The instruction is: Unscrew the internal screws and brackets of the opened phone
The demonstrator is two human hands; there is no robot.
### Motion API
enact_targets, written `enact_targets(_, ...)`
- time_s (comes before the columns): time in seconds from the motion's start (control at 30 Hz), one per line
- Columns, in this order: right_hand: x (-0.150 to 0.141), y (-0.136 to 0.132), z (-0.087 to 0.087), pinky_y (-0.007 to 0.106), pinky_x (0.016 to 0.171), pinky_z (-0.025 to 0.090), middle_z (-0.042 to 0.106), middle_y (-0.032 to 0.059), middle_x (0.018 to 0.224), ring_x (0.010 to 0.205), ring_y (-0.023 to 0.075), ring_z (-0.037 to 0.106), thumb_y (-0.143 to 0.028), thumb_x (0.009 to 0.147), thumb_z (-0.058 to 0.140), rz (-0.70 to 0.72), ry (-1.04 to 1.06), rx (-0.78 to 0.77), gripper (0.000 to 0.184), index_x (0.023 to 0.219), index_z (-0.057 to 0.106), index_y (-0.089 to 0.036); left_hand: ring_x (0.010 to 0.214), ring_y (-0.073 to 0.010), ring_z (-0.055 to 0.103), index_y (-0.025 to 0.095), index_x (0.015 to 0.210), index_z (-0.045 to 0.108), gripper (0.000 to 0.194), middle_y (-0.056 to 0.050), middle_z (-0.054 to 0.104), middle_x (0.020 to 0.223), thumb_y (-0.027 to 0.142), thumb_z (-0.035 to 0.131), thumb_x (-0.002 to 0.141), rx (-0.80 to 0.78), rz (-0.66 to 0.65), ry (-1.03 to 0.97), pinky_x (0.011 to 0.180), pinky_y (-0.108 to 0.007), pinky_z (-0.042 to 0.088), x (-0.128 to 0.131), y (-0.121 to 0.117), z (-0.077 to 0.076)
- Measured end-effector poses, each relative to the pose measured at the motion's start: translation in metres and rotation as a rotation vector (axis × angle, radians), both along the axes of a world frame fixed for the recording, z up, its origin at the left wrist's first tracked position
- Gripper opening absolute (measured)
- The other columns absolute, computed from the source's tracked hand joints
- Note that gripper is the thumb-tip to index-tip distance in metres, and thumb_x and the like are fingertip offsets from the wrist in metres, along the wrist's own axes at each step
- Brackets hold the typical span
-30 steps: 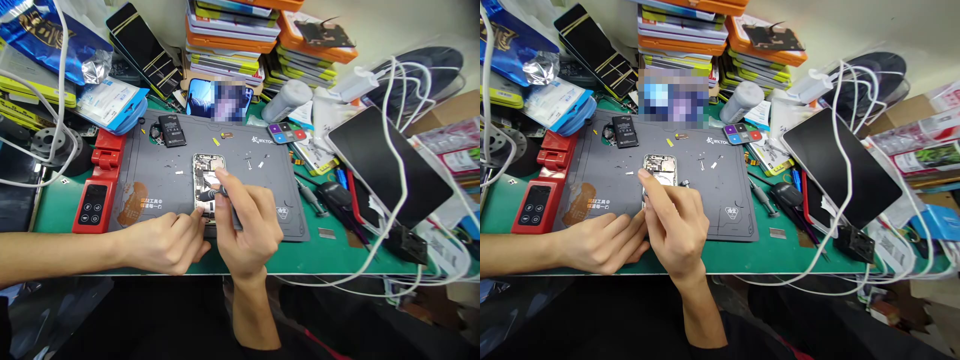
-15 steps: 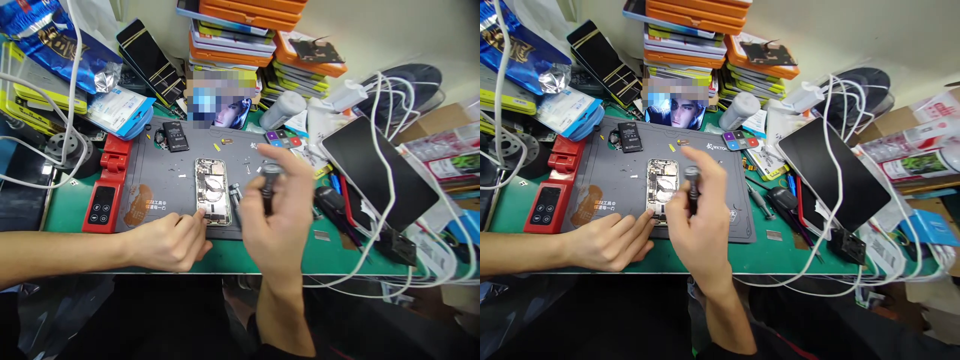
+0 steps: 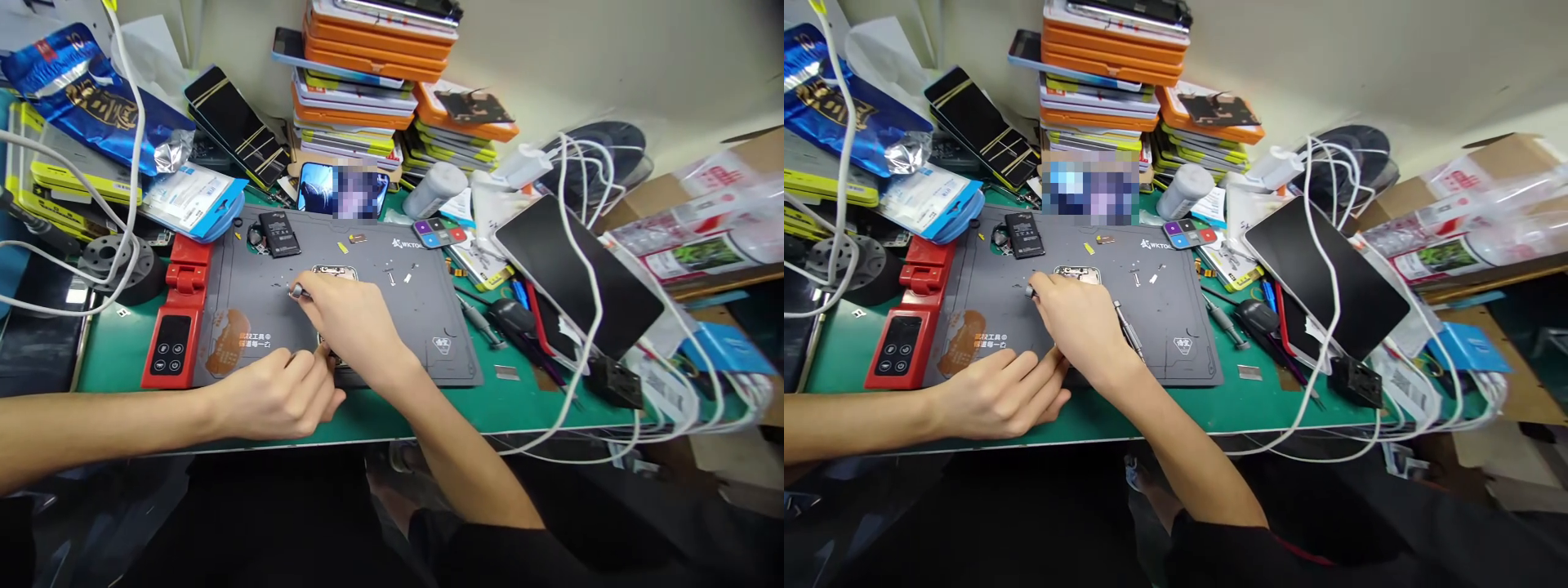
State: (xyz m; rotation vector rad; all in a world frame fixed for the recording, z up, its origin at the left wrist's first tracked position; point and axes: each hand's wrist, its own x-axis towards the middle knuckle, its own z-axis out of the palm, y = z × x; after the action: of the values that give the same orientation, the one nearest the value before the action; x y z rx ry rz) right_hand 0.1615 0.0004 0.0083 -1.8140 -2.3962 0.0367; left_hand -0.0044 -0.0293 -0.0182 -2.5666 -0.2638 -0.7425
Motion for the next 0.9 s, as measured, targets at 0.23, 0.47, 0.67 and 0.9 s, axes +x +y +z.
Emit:
enact_targets(0.23,-0.002,0.004,-0.003,0.031,0.059,0.025,0.079,0.0071,0.087,0.077,0.0183,0.071,-0.017,0.1,0.054,0.026,-0.016,0.027,0.015,0.094,0.067,-0.018,0.06,-0.0134,0.055,0.008,0.102,0.077,0.033,-0.009,0.077,0.088,0.037,0.063,0.101,-0.008,0.025,-0.017,0.051,-0.031,0.036,-0.001,0.0,-0.003)
enact_targets(0.47,0.03,-0.018,-0.002,0.028,0.065,0.04,0.084,0.0012,0.099,0.086,0.0156,0.077,-0.018,0.1,0.057,0.043,0.124,0.237,0.015,0.105,0.071,-0.021,0.065,-0.014,0.056,0.008,0.105,0.077,0.035,-0.012,0.078,0.101,0.039,0.061,0.101,0.017,0.029,-0.006,0.052,-0.03,0.037,-0.001,0.001,-0.003)
enact_targets(0.67,0.047,-0.057,-0.02,0.026,0.066,0.049,0.083,0.0014,0.098,0.082,0.0136,0.078,-0.01,0.096,0.061,0.113,0.215,0.338,0.017,0.106,0.072,-0.018,0.063,-0.0115,0.051,0.013,0.094,0.073,0.027,-0.005,0.072,0.092,0.038,0.065,0.099,-0.05,-0.041,-0.045,0.048,-0.03,0.031,-0.001,-0.001,0.0)
enact_targets(0.9,0.046,-0.065,-0.035,0.028,0.06,0.046,0.08,0.0014,0.083,0.07,0.0135,0.072,-0.009,0.095,0.058,0.134,0.172,0.363,0.021,0.105,0.074,-0.018,0.058,-0.0119,0.049,0.011,0.1,0.073,0.025,0.002,0.057,0.07,0.035,0.062,0.101,-0.056,0.045,-0.016,0.049,-0.031,0.031,0.0,-0.001,0.0)
